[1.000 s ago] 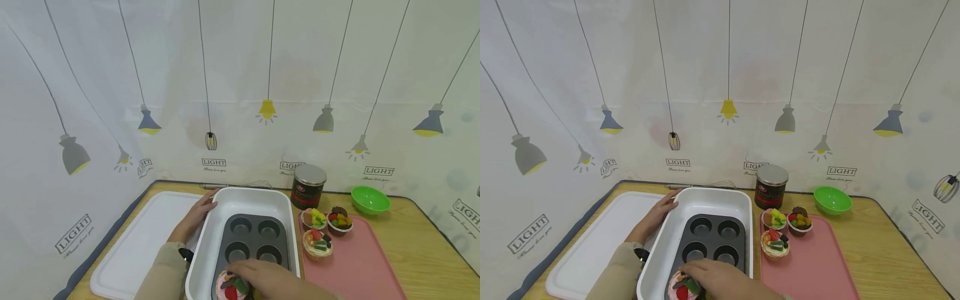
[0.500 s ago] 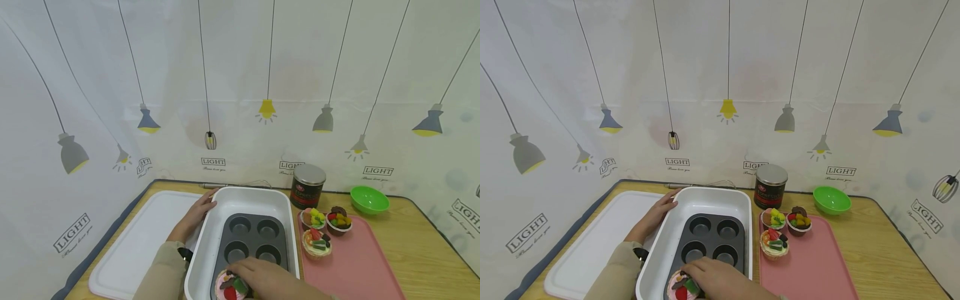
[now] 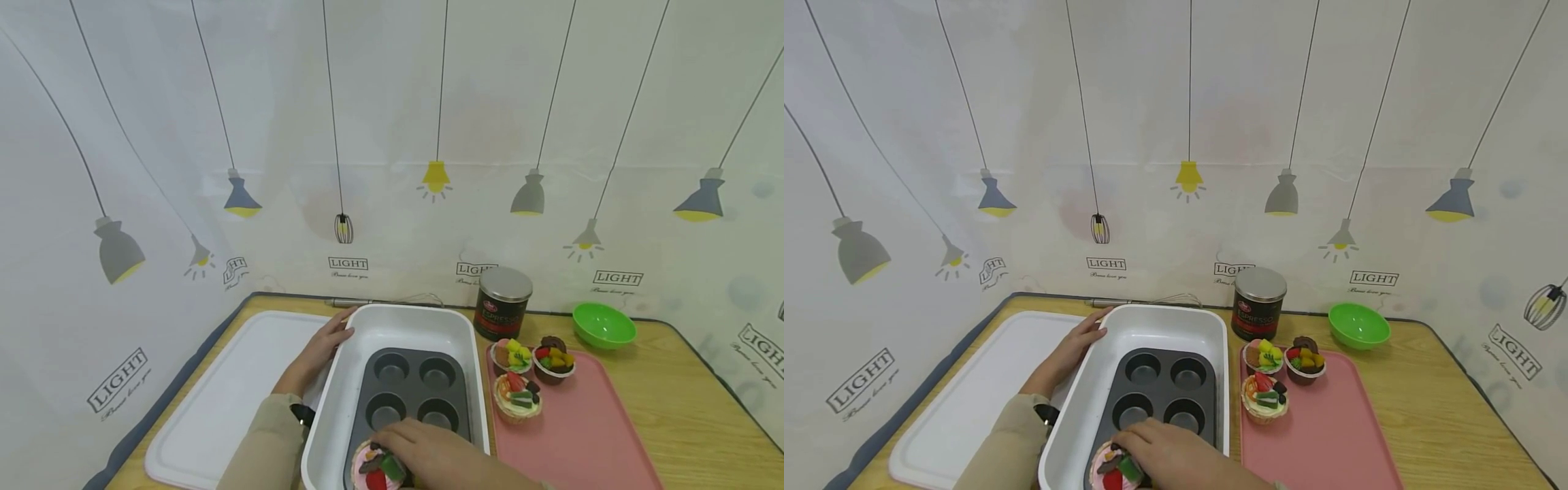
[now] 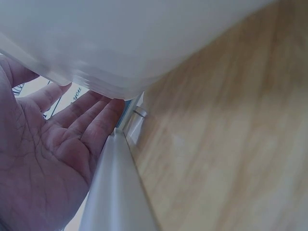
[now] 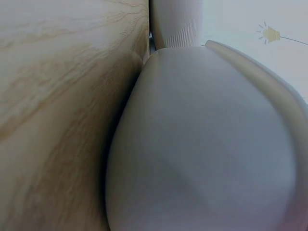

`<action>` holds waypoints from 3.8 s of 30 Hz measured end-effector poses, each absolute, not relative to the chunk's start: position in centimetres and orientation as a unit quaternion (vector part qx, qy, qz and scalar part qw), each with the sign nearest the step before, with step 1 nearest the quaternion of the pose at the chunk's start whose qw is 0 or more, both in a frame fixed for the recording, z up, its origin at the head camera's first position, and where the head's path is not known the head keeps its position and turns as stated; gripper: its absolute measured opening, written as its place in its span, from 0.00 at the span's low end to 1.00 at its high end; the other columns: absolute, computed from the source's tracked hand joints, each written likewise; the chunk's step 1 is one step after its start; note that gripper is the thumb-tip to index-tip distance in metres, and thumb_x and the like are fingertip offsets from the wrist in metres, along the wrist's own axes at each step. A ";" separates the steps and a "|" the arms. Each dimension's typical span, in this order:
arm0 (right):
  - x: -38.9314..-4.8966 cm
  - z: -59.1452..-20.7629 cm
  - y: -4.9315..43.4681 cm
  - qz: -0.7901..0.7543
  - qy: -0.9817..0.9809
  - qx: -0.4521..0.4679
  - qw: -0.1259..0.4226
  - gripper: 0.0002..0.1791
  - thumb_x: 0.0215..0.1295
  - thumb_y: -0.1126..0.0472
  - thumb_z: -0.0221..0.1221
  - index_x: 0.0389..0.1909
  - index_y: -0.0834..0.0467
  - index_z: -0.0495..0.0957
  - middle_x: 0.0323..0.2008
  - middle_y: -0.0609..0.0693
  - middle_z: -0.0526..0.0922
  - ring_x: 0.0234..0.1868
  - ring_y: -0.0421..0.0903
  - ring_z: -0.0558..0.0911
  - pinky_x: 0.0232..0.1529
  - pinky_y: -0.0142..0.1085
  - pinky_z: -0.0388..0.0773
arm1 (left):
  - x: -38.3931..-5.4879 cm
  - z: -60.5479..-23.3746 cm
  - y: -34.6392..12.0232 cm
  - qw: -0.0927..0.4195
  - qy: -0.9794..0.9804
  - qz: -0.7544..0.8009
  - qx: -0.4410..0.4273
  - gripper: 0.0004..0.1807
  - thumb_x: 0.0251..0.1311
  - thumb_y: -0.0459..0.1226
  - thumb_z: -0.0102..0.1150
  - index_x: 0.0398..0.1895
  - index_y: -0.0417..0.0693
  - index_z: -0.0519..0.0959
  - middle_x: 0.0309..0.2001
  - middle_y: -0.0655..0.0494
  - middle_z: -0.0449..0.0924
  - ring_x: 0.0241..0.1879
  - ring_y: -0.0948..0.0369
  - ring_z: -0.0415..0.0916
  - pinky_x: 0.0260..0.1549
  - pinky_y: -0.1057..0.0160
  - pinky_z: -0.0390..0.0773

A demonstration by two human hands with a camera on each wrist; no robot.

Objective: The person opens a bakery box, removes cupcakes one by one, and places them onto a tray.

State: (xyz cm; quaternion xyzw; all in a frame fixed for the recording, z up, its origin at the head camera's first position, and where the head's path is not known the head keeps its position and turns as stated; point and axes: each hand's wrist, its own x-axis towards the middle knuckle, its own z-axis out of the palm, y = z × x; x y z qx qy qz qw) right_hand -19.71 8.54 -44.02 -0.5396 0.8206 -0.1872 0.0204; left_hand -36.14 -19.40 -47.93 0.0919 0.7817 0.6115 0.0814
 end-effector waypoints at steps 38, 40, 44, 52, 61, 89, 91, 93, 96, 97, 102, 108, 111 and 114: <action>-19.4 -44.4 8.6 -0.220 0.811 -0.539 -0.063 0.34 0.64 0.37 0.64 0.63 0.51 0.68 0.56 0.41 0.73 0.50 0.32 0.73 0.55 0.23 0.72 | -36.2 -48.0 -19.3 0.071 0.780 0.615 0.094 0.30 0.73 0.46 0.50 0.77 0.62 0.62 0.70 0.45 0.69 0.58 0.50 0.77 0.52 0.50 0.78; -19.3 -44.3 8.6 -0.223 0.812 -0.536 -0.061 0.34 0.64 0.37 0.64 0.63 0.51 0.68 0.56 0.40 0.72 0.49 0.32 0.72 0.54 0.23 0.72 | -36.2 -48.0 -19.3 0.071 0.780 0.615 0.094 0.30 0.73 0.46 0.50 0.77 0.62 0.62 0.70 0.45 0.69 0.57 0.51 0.77 0.52 0.51 0.78; -19.2 -44.2 8.6 -0.224 0.815 -0.532 -0.057 0.34 0.64 0.37 0.64 0.63 0.50 0.67 0.55 0.40 0.72 0.48 0.31 0.71 0.53 0.22 0.71 | -36.2 -48.0 -19.3 0.070 0.780 0.614 0.093 0.30 0.73 0.46 0.50 0.77 0.61 0.62 0.70 0.45 0.69 0.57 0.51 0.77 0.51 0.52 0.79; -19.1 -44.0 8.7 -0.242 0.826 -0.509 -0.019 0.36 0.62 0.35 0.64 0.64 0.48 0.66 0.58 0.40 0.72 0.53 0.32 0.72 0.57 0.31 0.75 | -36.1 -47.9 -19.3 0.073 0.782 0.613 0.087 0.30 0.74 0.46 0.50 0.78 0.61 0.61 0.70 0.46 0.69 0.58 0.50 0.76 0.53 0.50 0.77; -19.2 -43.1 9.0 -0.282 0.843 -0.448 0.096 0.39 0.59 0.34 0.66 0.66 0.46 0.65 0.61 0.41 0.72 0.57 0.34 0.73 0.58 0.37 0.76 | -36.3 -48.0 -19.3 0.074 0.782 0.613 0.084 0.31 0.73 0.47 0.51 0.77 0.61 0.62 0.70 0.45 0.69 0.59 0.50 0.76 0.55 0.48 0.76; -19.8 -42.6 9.9 -0.331 0.815 -0.476 -0.020 0.36 0.59 0.39 0.69 0.66 0.43 0.67 0.56 0.35 0.74 0.53 0.33 0.75 0.54 0.35 0.77 | -36.4 -48.1 -19.5 0.078 0.778 0.614 0.108 0.31 0.75 0.46 0.49 0.79 0.57 0.59 0.70 0.41 0.68 0.59 0.50 0.75 0.52 0.53 0.78; -20.0 -42.3 10.1 -0.336 0.809 -0.481 -0.042 0.36 0.59 0.41 0.70 0.66 0.43 0.68 0.56 0.35 0.74 0.52 0.33 0.75 0.54 0.35 0.77 | -36.4 -48.1 -19.5 0.080 0.777 0.615 0.109 0.31 0.75 0.46 0.49 0.79 0.57 0.58 0.70 0.42 0.68 0.59 0.51 0.75 0.52 0.53 0.78; -20.2 -41.9 10.5 -0.346 0.804 -0.480 -0.051 0.35 0.59 0.43 0.70 0.65 0.43 0.69 0.56 0.36 0.75 0.52 0.34 0.75 0.53 0.36 0.78 | -36.3 -48.2 -19.5 0.079 0.777 0.616 0.107 0.31 0.75 0.47 0.49 0.79 0.58 0.58 0.70 0.42 0.68 0.58 0.51 0.75 0.52 0.53 0.78; -20.4 -41.5 11.3 -0.355 0.801 -0.479 -0.066 0.33 0.59 0.45 0.72 0.64 0.44 0.71 0.55 0.36 0.76 0.50 0.35 0.76 0.51 0.35 0.78 | -36.3 -48.3 -19.5 0.078 0.778 0.614 0.108 0.31 0.75 0.47 0.49 0.79 0.59 0.58 0.70 0.42 0.68 0.58 0.50 0.75 0.53 0.52 0.77; -20.5 -41.4 11.6 -0.355 0.802 -0.476 -0.071 0.34 0.58 0.45 0.72 0.64 0.44 0.71 0.55 0.37 0.76 0.50 0.36 0.76 0.51 0.35 0.78 | -36.3 -48.3 -19.5 0.077 0.777 0.615 0.107 0.31 0.75 0.47 0.49 0.79 0.59 0.58 0.70 0.43 0.68 0.58 0.50 0.75 0.53 0.52 0.77; -20.9 -41.3 13.2 -0.339 0.815 -0.458 -0.104 0.34 0.56 0.47 0.74 0.63 0.44 0.72 0.54 0.36 0.76 0.50 0.36 0.77 0.50 0.36 0.79 | -36.4 -48.5 -19.5 0.069 0.779 0.614 0.105 0.31 0.74 0.47 0.50 0.78 0.60 0.60 0.70 0.44 0.68 0.61 0.49 0.74 0.56 0.48 0.75; -21.1 -41.2 15.2 -0.343 0.823 -0.437 -0.121 0.34 0.56 0.49 0.74 0.63 0.46 0.72 0.54 0.37 0.77 0.46 0.35 0.77 0.45 0.36 0.80 | -36.5 -48.6 -19.6 0.074 0.780 0.614 0.097 0.30 0.74 0.49 0.51 0.77 0.62 0.61 0.70 0.46 0.68 0.61 0.50 0.74 0.57 0.48 0.74; -21.1 -41.2 16.3 -0.334 0.830 -0.421 -0.148 0.35 0.55 0.48 0.75 0.62 0.46 0.73 0.54 0.36 0.77 0.45 0.34 0.78 0.43 0.36 0.81 | -36.7 -48.6 -19.6 0.082 0.778 0.615 0.099 0.31 0.75 0.48 0.49 0.78 0.61 0.59 0.71 0.44 0.67 0.61 0.50 0.74 0.55 0.50 0.76; -20.8 -41.5 17.5 -0.320 0.842 -0.396 -0.175 0.36 0.52 0.47 0.77 0.61 0.46 0.74 0.54 0.35 0.78 0.43 0.33 0.79 0.41 0.36 0.81 | -36.7 -48.6 -19.7 0.092 0.775 0.617 0.099 0.31 0.76 0.46 0.47 0.79 0.58 0.57 0.72 0.43 0.65 0.61 0.50 0.74 0.55 0.50 0.76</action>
